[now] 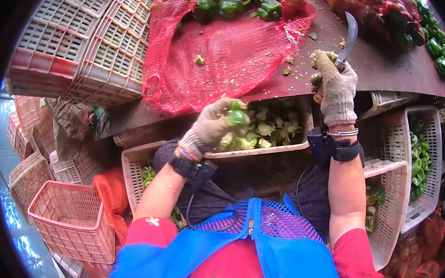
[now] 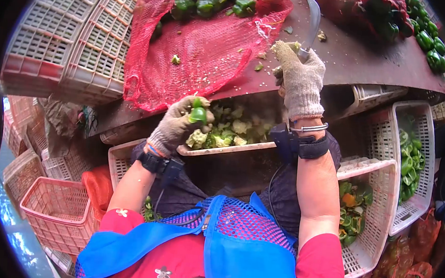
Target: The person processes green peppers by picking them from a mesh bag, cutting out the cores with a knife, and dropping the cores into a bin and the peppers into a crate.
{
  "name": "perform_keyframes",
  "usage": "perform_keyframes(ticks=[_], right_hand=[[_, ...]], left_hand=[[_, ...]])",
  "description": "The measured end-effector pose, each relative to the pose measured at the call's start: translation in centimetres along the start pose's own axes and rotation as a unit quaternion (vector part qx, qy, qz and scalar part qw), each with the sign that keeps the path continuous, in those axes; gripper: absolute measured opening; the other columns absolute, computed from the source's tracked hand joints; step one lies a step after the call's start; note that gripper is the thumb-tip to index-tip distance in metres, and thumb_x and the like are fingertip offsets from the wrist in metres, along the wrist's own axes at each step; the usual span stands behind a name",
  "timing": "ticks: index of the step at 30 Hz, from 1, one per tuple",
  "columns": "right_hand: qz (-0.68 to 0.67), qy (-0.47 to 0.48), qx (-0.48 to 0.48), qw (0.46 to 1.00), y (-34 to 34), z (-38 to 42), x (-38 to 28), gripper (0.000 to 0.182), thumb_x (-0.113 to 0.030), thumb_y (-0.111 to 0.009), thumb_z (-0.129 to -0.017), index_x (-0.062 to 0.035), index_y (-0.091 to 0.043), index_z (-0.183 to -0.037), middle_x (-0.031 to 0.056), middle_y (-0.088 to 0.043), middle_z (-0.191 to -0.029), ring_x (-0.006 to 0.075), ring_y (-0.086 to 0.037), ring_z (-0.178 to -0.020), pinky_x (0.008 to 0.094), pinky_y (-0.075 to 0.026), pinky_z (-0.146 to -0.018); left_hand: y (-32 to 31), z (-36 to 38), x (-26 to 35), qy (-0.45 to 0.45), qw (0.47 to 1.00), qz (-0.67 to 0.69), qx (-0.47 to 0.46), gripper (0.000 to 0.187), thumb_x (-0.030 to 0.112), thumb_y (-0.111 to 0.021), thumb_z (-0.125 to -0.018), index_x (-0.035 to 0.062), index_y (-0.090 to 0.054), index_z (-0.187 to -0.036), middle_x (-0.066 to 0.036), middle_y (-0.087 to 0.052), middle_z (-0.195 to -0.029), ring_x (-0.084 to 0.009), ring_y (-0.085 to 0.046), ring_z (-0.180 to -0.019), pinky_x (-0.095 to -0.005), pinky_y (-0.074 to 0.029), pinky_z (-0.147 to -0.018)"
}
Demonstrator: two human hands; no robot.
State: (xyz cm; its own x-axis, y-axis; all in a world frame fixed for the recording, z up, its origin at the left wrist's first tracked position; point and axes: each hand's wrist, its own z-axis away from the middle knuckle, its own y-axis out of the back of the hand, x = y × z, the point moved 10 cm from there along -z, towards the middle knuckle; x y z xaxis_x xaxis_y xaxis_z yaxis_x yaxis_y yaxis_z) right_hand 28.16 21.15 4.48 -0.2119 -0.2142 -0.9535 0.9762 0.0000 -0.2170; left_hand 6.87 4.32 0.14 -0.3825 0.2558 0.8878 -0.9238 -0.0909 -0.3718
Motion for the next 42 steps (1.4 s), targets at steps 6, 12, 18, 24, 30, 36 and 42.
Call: perform_keyframes(ticks=[6, 12, 18, 24, 30, 36, 42], right_hand=[[0.006, 0.001, -0.058, 0.998, -3.2, 1.4, 1.6, 0.02, -0.026, -0.077, -0.081, -0.0101, -0.068, -0.09, -0.0001, -0.058, -0.059, 0.0072, -0.051, -0.044, 0.0239, -0.036, -0.037], [0.029, 0.022, -0.084, 0.996, -4.2, 3.7, 0.7, 0.029, -0.012, -0.075, -0.079, -0.0048, -0.062, -0.103, 0.0037, -0.065, -0.076, 0.0086, -0.057, -0.055, 0.025, -0.043, -0.045], [0.001, -0.033, -0.103, 0.994, -3.2, 3.6, 0.4, 0.03, -0.014, -0.069, -0.086, -0.0044, -0.06, -0.113, 0.0055, -0.064, -0.078, 0.0054, -0.05, -0.049, 0.0191, -0.038, -0.041], [-0.001, -0.081, -0.089, 0.993, -2.1, 2.6, 0.4, 0.031, -0.015, -0.067, -0.087, -0.0001, -0.059, -0.112, 0.0071, -0.065, -0.078, 0.0077, -0.056, -0.054, 0.0192, -0.041, -0.043], [0.023, -0.106, -0.09, 0.99, -2.0, 1.3, 1.0, 0.029, -0.009, -0.067, -0.085, 0.0013, -0.06, -0.111, 0.0071, -0.065, -0.076, 0.0085, -0.057, -0.053, 0.0196, -0.041, -0.043], [0.032, -0.064, -0.111, 0.991, -2.8, 1.3, 1.0, 0.024, -0.01, -0.068, -0.086, -0.0013, -0.062, -0.107, 0.0068, -0.065, -0.074, 0.0073, -0.055, -0.052, 0.0201, -0.04, -0.042], [0.105, -0.026, -0.133, 0.985, -6.6, 1.3, 3.4, 0.021, -0.017, -0.073, -0.082, -0.0019, -0.063, -0.093, 0.004, -0.063, -0.071, 0.0096, -0.057, -0.063, 0.0292, -0.048, -0.06]], left_hand=[[12.4, 17.0, 8.4, -0.095, 0.972, -0.092, 0.192, 0.036, 0.011, -0.071, -0.087, 0.0029, -0.058, -0.119, -0.011, -0.066, -0.106, -0.022, -0.065, -0.09, -0.041, -0.054, -0.09], [16.8, 22.9, 9.9, 0.03, 0.697, -0.66, 0.279, 0.063, 0.006, -0.07, -0.073, -0.0021, -0.051, -0.132, -0.021, -0.06, -0.122, -0.0316, -0.06, -0.113, -0.0367, -0.047, -0.099], [6.0, -3.9, 15.6, -0.151, 0.723, -0.66, 0.141, 0.051, 0.007, -0.07, -0.078, -0.0033, -0.056, -0.126, -0.017, -0.065, -0.116, -0.0236, -0.062, -0.109, -0.0338, -0.049, -0.096], [0.9, -27.6, 17.2, -0.161, 0.688, -0.697, 0.122, 0.069, 0.031, -0.077, -0.073, 0.003, -0.053, -0.132, -0.022, -0.062, -0.116, -0.035, -0.06, -0.111, -0.0368, -0.047, -0.096], [0.9, -32.7, 13.4, -0.077, 0.73, -0.64, 0.227, 0.09, 0.026, -0.081, -0.06, 0.0152, -0.044, -0.141, -0.025, -0.044, -0.133, -0.0408, -0.048, -0.123, -0.0393, -0.041, -0.106], [3.0, -26.1, 12.3, -0.207, 0.776, -0.554, 0.217, 0.082, 0.018, -0.079, -0.058, 0.0132, -0.048, -0.133, -0.021, -0.053, -0.122, -0.0375, -0.054, -0.113, -0.0402, -0.043, -0.101], [3.3, -10.7, 14.4, -0.308, 0.627, -0.654, 0.29, 0.08, 0.004, -0.077, -0.058, 0.0056, -0.046, -0.133, -0.018, -0.053, -0.122, -0.0355, -0.052, -0.115, -0.0409, -0.042, -0.102]])
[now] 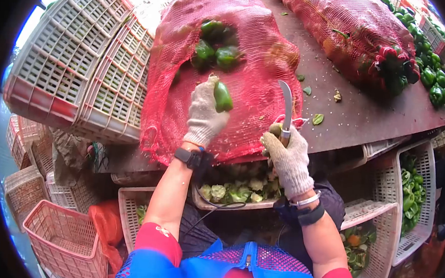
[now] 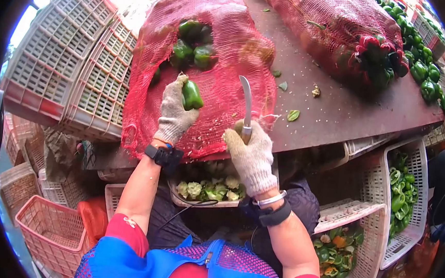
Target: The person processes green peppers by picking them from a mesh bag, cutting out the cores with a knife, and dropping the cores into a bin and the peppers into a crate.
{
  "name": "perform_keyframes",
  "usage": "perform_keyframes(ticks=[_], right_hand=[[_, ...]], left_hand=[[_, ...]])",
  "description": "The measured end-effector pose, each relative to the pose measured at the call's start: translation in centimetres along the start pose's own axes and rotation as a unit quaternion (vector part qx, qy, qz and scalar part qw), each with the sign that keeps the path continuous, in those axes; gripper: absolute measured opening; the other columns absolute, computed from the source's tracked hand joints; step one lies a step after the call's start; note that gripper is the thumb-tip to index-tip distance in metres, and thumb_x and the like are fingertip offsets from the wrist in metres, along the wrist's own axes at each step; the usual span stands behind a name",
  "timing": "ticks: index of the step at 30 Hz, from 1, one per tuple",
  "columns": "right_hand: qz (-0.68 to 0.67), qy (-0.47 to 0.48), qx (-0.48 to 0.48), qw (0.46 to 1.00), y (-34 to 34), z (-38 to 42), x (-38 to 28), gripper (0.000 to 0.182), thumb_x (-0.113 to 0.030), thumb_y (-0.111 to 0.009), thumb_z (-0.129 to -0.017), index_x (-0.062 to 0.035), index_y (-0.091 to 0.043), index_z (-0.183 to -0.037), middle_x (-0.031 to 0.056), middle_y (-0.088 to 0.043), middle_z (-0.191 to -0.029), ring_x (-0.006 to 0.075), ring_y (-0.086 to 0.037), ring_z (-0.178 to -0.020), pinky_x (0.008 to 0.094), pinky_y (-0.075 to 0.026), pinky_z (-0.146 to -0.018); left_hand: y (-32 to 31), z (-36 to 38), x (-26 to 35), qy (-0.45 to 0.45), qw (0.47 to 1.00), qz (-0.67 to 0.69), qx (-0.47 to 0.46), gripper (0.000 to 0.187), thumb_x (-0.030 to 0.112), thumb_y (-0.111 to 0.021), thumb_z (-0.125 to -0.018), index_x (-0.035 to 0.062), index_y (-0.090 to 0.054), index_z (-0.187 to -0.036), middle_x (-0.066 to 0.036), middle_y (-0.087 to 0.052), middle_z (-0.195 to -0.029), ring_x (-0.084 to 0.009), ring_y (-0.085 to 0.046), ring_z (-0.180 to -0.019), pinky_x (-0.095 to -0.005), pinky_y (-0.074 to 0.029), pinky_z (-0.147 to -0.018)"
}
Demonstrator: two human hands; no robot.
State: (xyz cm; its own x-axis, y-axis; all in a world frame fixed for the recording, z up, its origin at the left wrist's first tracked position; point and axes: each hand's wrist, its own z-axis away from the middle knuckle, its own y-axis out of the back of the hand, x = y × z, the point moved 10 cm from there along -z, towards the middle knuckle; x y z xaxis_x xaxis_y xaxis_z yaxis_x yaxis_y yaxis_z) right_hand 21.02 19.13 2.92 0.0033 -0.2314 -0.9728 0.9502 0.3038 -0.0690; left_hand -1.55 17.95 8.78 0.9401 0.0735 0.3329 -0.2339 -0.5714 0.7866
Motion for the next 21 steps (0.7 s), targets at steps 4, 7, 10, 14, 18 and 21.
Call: perform_keyframes(ticks=[4, 7, 10, 14, 18, 21], right_hand=[[0.066, 0.067, -0.002, 0.996, -4.6, -2.1, 2.0, 0.035, -0.029, -0.077, -0.078, -0.0036, -0.064, -0.098, 0.01, -0.065, -0.08, 0.0193, -0.062, -0.073, 0.0344, -0.05, -0.068], [0.12, 0.138, -0.019, 0.983, -8.1, -2.4, 3.0, 0.046, -0.029, -0.078, -0.077, -0.0044, -0.062, -0.112, 0.0156, -0.067, -0.092, 0.0262, -0.065, -0.081, 0.0363, -0.051, -0.075], [0.101, 0.067, -0.085, 0.989, -10.7, -1.2, 6.1, 0.042, -0.026, -0.076, -0.079, -0.004, -0.063, -0.113, 0.0118, -0.069, -0.09, 0.0205, -0.066, -0.081, 0.0341, -0.051, -0.076], [0.116, 0.1, -0.113, 0.982, -11.9, -0.8, 6.1, 0.04, -0.025, -0.075, -0.081, -0.0043, -0.063, -0.113, 0.0101, -0.069, -0.086, 0.0183, -0.065, -0.079, 0.0337, -0.051, -0.076], [0.171, 0.096, -0.101, 0.975, -11.4, -0.8, 5.7, 0.037, -0.025, -0.073, -0.083, -0.0045, -0.063, -0.112, 0.011, -0.069, -0.086, 0.0193, -0.066, -0.078, 0.034, -0.052, -0.073], [0.253, 0.043, -0.113, 0.96, -10.5, 0.1, 5.9, 0.034, -0.028, -0.072, -0.083, -0.0051, -0.064, -0.106, 0.0136, -0.069, -0.086, 0.0257, -0.067, -0.078, 0.0373, -0.051, -0.072]], left_hand=[[1.5, 7.5, 0.1, -0.09, 0.989, -0.112, -0.039, 0.084, 0.004, -0.073, -0.062, 0.0068, -0.04, -0.139, -0.02, -0.048, -0.129, -0.04, -0.044, -0.124, -0.0448, -0.039, -0.107], [2.4, 11.8, 1.3, -0.065, 0.996, -0.048, -0.025, 0.079, 0.004, -0.072, -0.066, 0.0092, -0.043, -0.14, -0.02, -0.045, -0.136, -0.0388, -0.041, -0.131, -0.0421, -0.037, -0.109], [3.0, 12.6, -1.0, 0.014, 0.987, 0.159, -0.012, 0.071, 0.0, -0.071, -0.068, 0.0077, -0.049, -0.135, -0.021, -0.046, -0.137, -0.0375, -0.046, -0.127, -0.0413, -0.042, -0.106], [2.7, 14.1, -5.4, 0.217, 0.928, 0.302, 0.025, 0.06, 0.0, -0.076, -0.073, 0.003, -0.054, -0.129, -0.014, -0.057, -0.125, -0.0235, -0.057, -0.113, -0.0352, -0.049, -0.097], [0.3, 15.4, -7.3, 0.322, 0.864, 0.385, 0.042, 0.047, 0.001, -0.076, -0.078, 0.0013, -0.057, -0.121, -0.008, -0.064, -0.107, -0.0147, -0.063, -0.094, -0.0291, -0.053, -0.084], [-1.1, 15.3, -8.3, 0.336, 0.832, 0.439, 0.048, 0.04, -0.002, -0.072, -0.079, -0.001, -0.058, -0.117, -0.01, -0.065, -0.107, -0.0164, -0.062, -0.098, -0.0304, -0.052, -0.087]])
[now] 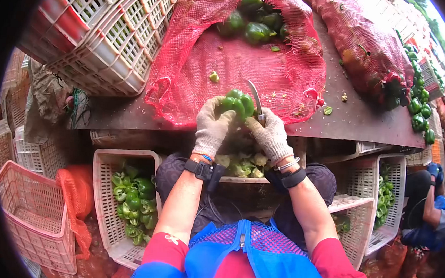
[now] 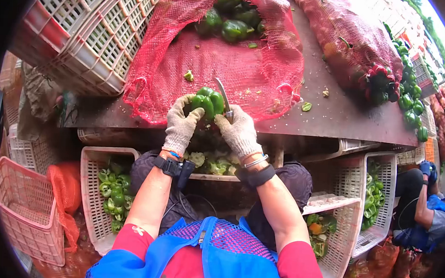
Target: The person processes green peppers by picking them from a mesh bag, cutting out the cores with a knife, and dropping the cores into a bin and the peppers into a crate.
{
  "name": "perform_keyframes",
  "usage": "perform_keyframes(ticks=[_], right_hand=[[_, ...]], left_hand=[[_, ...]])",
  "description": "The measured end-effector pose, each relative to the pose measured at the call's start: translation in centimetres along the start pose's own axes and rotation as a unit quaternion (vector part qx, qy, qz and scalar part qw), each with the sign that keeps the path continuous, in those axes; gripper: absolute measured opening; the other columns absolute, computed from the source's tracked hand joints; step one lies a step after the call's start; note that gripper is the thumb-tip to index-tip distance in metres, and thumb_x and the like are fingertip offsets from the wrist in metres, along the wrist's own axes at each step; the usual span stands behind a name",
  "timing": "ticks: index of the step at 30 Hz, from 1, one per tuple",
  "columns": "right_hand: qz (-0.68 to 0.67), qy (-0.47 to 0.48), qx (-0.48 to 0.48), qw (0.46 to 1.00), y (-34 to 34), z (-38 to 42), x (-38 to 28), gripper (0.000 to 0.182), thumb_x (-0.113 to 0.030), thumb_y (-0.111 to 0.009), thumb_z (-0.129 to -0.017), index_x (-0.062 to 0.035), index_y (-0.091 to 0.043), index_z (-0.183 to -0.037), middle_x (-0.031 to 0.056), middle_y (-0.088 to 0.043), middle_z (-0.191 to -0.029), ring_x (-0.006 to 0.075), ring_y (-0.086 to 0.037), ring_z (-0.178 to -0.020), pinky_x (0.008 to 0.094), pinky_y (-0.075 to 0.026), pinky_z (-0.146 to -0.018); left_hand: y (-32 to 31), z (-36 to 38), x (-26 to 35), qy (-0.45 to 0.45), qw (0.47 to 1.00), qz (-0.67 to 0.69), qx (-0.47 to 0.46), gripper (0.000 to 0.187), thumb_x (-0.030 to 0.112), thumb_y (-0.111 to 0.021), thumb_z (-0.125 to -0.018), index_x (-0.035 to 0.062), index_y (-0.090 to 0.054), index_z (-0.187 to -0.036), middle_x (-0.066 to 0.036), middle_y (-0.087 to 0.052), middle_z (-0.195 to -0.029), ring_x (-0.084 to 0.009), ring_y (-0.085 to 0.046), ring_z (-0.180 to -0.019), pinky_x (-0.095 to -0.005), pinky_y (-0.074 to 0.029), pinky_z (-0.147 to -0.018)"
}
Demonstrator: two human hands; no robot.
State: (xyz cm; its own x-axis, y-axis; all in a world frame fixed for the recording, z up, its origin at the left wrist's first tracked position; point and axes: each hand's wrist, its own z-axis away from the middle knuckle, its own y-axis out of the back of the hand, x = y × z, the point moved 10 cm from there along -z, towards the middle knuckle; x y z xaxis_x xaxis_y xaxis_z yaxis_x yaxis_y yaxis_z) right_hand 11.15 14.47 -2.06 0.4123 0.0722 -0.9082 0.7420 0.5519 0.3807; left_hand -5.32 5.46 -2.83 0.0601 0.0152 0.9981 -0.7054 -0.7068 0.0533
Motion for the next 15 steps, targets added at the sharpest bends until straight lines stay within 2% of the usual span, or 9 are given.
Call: perform_keyframes(ticks=[3, 4, 7, 10, 11, 12, 15], right_hand=[[0.128, 0.043, -0.018, 0.991, 0.4, 0.9, -1.8, 0.031, -0.028, -0.07, -0.083, -0.0057, -0.063, -0.103, 0.0166, -0.068, -0.085, 0.0331, -0.066, -0.081, 0.0415, -0.051, -0.073], [0.165, 0.087, 0.0, 0.982, 0.5, 0.9, -2.4, 0.026, -0.026, -0.067, -0.084, -0.0056, -0.062, -0.099, 0.0195, -0.067, -0.086, 0.0386, -0.065, -0.085, 0.0451, -0.05, -0.073], [0.222, 0.047, -0.022, 0.974, 0.1, 0.4, -1.4, 0.023, -0.025, -0.064, -0.085, -0.0047, -0.061, -0.097, 0.0213, -0.066, -0.085, 0.0418, -0.063, -0.086, 0.0483, -0.05, -0.074], [0.26, 0.079, -0.015, 0.962, 0.1, 1.8, -1.0, 0.023, -0.025, -0.062, -0.086, -0.0039, -0.06, -0.095, 0.023, -0.066, -0.084, 0.0426, -0.063, -0.085, 0.0495, -0.049, -0.074], [0.275, 0.056, -0.03, 0.959, 0.4, 2.7, -1.3, 0.023, -0.025, -0.062, -0.086, -0.0034, -0.06, -0.095, 0.0234, -0.066, -0.084, 0.0428, -0.064, -0.084, 0.0498, -0.049, -0.074], [0.288, 0.033, -0.044, 0.956, 1.0, 4.0, -1.7, 0.024, -0.025, -0.061, -0.086, -0.003, -0.059, -0.094, 0.0238, -0.065, -0.083, 0.043, -0.064, -0.084, 0.0501, -0.049, -0.074], [0.312, -0.012, -0.088, 0.946, 2.2, 6.2, 0.7, 0.029, -0.031, -0.063, -0.083, -0.0034, -0.06, -0.093, 0.0225, -0.066, -0.081, 0.0422, -0.064, -0.082, 0.0475, -0.05, -0.071]], left_hand=[[-0.3, 0.0, 0.2, 0.017, 0.999, 0.033, -0.01, 0.035, -0.004, -0.069, -0.081, -0.0013, -0.059, -0.115, -0.011, -0.065, -0.106, -0.0166, -0.062, -0.098, -0.0302, -0.051, -0.087], [-0.3, 0.1, 0.1, 0.02, 0.999, 0.048, -0.006, 0.035, -0.004, -0.068, -0.081, -0.0012, -0.059, -0.115, -0.011, -0.065, -0.106, -0.0165, -0.062, -0.098, -0.0301, -0.051, -0.087], [-0.2, -0.1, -0.3, 0.005, 0.999, 0.037, 0.006, 0.033, -0.005, -0.068, -0.081, -0.0007, -0.059, -0.113, -0.01, -0.065, -0.105, -0.0164, -0.061, -0.098, -0.0303, -0.051, -0.087], [-0.1, 0.2, -0.6, -0.017, 1.0, 0.014, -0.009, 0.034, -0.006, -0.068, -0.081, 0.0022, -0.059, -0.113, -0.007, -0.064, -0.105, -0.0138, -0.061, -0.093, -0.0285, -0.052, -0.083], [-0.2, 0.3, -0.3, -0.025, 0.999, 0.01, -0.017, 0.035, -0.007, -0.068, -0.082, 0.0036, -0.059, -0.113, -0.005, -0.064, -0.105, -0.0124, -0.06, -0.091, -0.0276, -0.052, -0.081], [-0.5, 0.5, -0.8, 0.009, 0.998, 0.042, -0.035, 0.036, -0.008, -0.068, -0.081, 0.005, -0.059, -0.113, -0.004, -0.064, -0.103, -0.0117, -0.06, -0.09, -0.0272, -0.052, -0.079], [-0.3, 1.0, -0.5, 0.037, 0.998, 0.046, -0.034, 0.036, -0.008, -0.068, -0.081, 0.0054, -0.059, -0.113, -0.003, -0.064, -0.102, -0.0117, -0.061, -0.088, -0.0273, -0.052, -0.078]])
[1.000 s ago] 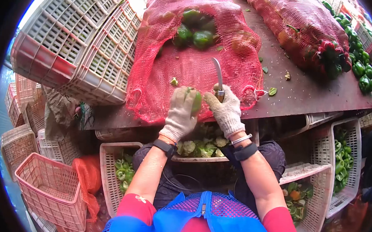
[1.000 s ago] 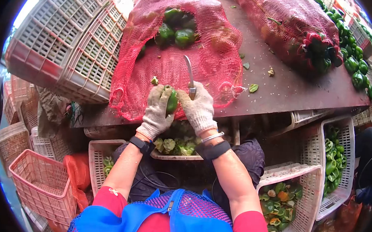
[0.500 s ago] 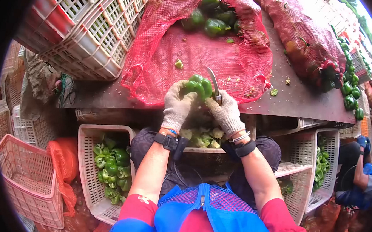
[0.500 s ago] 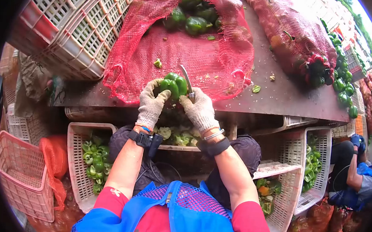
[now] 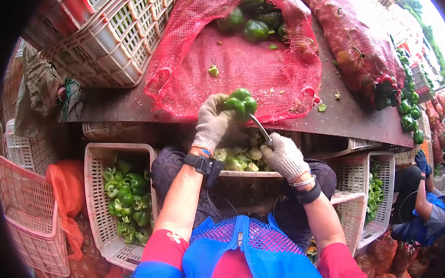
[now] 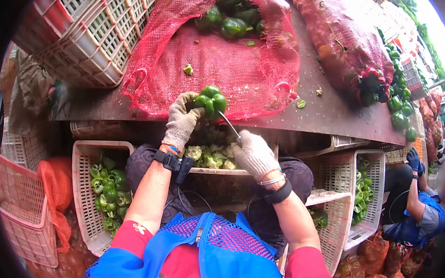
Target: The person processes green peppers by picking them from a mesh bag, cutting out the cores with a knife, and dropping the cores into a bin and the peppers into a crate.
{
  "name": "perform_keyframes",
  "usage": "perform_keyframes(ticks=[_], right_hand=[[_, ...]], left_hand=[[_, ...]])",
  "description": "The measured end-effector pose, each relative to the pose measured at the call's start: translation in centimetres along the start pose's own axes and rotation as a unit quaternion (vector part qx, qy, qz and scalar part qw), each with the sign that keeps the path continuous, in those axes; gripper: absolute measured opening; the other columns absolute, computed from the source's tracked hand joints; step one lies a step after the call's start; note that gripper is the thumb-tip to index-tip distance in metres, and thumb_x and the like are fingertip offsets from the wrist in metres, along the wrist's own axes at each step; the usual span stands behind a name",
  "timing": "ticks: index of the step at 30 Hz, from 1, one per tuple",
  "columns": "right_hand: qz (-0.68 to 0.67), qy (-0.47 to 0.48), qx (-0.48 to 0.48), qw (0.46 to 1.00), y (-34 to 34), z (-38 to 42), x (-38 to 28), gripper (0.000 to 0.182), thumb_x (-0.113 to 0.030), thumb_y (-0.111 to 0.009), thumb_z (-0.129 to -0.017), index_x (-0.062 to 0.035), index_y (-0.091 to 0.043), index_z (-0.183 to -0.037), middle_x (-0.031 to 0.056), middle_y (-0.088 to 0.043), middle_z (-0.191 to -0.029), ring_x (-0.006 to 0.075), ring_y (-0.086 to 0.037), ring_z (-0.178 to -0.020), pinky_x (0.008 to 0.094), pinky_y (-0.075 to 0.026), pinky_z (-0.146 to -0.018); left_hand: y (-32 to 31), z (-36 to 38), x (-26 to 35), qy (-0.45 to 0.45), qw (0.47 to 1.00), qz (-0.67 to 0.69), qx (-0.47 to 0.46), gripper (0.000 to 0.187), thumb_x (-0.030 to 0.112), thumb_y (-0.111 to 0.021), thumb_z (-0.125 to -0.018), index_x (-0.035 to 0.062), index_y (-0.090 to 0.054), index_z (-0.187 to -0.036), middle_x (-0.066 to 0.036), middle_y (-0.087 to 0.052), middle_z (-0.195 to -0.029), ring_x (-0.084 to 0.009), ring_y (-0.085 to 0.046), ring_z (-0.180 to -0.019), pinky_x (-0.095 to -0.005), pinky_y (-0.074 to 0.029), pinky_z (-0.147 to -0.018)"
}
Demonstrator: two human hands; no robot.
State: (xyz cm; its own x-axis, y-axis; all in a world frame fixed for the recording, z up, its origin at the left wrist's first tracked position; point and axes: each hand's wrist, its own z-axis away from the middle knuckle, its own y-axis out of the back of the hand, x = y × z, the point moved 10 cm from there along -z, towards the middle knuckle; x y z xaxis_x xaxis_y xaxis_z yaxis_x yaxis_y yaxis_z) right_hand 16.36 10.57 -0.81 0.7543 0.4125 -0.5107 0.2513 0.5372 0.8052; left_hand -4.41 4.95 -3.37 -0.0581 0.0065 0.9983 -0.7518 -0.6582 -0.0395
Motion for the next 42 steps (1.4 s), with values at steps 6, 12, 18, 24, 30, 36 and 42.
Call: perform_keyframes(ticks=[6, 12, 18, 24, 30, 36, 42], right_hand=[[-0.109, -0.027, 0.096, 0.989, 3.6, 2.1, 0.3, 0.027, -0.029, -0.065, -0.085, -0.003, -0.063, -0.091, 0.0211, -0.066, -0.075, 0.0367, -0.067, -0.075, 0.0418, -0.052, -0.07], [-0.354, 0.101, 0.159, 0.916, 2.5, -7.5, -4.4, 0.045, -0.024, -0.078, -0.08, -0.0038, -0.064, -0.117, 0.0107, -0.07, -0.092, 0.0185, -0.066, -0.082, 0.0316, -0.052, -0.077], [-0.289, 0.117, 0.181, 0.933, 2.6, -8.6, -6.2, 0.033, -0.027, -0.075, -0.083, -0.0039, -0.067, -0.105, 0.0144, -0.07, -0.086, 0.0228, -0.068, -0.077, 0.0329, -0.052, -0.073], [-0.168, -0.04, 0.193, 0.966, 2.5, -13.2, -3.9, 0.045, -0.046, -0.074, -0.079, -0.0021, -0.067, -0.082, 0.0199, -0.067, -0.074, 0.0362, -0.068, -0.076, 0.0406, -0.052, -0.068], [-0.3, 0.027, 0.194, 0.934, 0.4, -10.3, -2.5, 0.02, -0.022, -0.073, -0.081, -0.0048, -0.066, -0.089, 0.0121, -0.067, -0.074, 0.0255, -0.064, -0.062, 0.034, -0.049, -0.056], [-0.586, -0.031, 0.182, 0.789, -0.4, -8.6, -1.8, 0.013, -0.011, -0.069, -0.084, -0.0044, -0.068, -0.095, 0.0016, -0.063, -0.069, 0.0093, -0.054, -0.049, 0.0253, -0.042, -0.043], [-0.651, -0.113, 0.197, 0.724, -0.1, -4.2, -3.8, 0.011, -0.01, -0.07, -0.083, -0.0084, -0.062, -0.09, 0.0031, -0.06, -0.065, 0.0113, -0.053, -0.044, 0.0238, -0.039, -0.036]], left_hand=[[-0.2, -0.1, -0.4, -0.057, 0.998, -0.002, -0.003, 0.04, -0.009, -0.065, -0.081, 0.0039, -0.058, -0.118, -0.004, -0.064, -0.104, -0.0138, -0.06, -0.095, -0.0291, -0.051, -0.085], [-1.2, 0.6, 3.7, -0.167, 0.961, -0.221, -0.015, 0.06, 0.008, -0.078, -0.073, 0.0038, -0.052, -0.127, -0.012, -0.059, -0.118, -0.0227, -0.06, -0.105, -0.0334, -0.049, -0.09], [-2.2, -0.4, 6.2, -0.241, 0.92, -0.31, 0.018, 0.044, 0.014, -0.073, -0.072, 0.0091, -0.056, -0.113, -0.019, -0.055, -0.108, -0.0378, -0.056, -0.101, -0.0444, -0.049, -0.087], [-2.7, 1.8, 6.6, -0.339, 0.898, -0.275, 0.056, 0.042, 0.003, -0.073, -0.069, 0.0048, -0.055, -0.106, -0.017, -0.054, -0.098, -0.0379, -0.056, -0.091, -0.0438, -0.049, -0.081], [2.3, 0.0, 1.1, -0.002, 0.983, 0.137, 0.122, 0.04, -0.002, -0.073, -0.079, 0.0098, -0.047, -0.108, -0.006, -0.061, -0.095, -0.0138, -0.061, -0.08, -0.028, -0.054, -0.069], [3.0, -0.1, -0.7, 0.014, 0.912, 0.389, 0.131, 0.026, -0.007, -0.062, -0.083, 0.0076, -0.053, -0.103, -0.011, -0.065, -0.097, -0.0237, -0.067, -0.081, -0.0381, -0.057, -0.069], [3.3, -0.3, -0.5, 0.005, 0.88, 0.47, 0.071, 0.019, 0.002, -0.058, -0.083, 0.0064, -0.058, -0.101, -0.014, -0.065, -0.098, -0.0285, -0.066, -0.087, -0.0397, -0.056, -0.074]])
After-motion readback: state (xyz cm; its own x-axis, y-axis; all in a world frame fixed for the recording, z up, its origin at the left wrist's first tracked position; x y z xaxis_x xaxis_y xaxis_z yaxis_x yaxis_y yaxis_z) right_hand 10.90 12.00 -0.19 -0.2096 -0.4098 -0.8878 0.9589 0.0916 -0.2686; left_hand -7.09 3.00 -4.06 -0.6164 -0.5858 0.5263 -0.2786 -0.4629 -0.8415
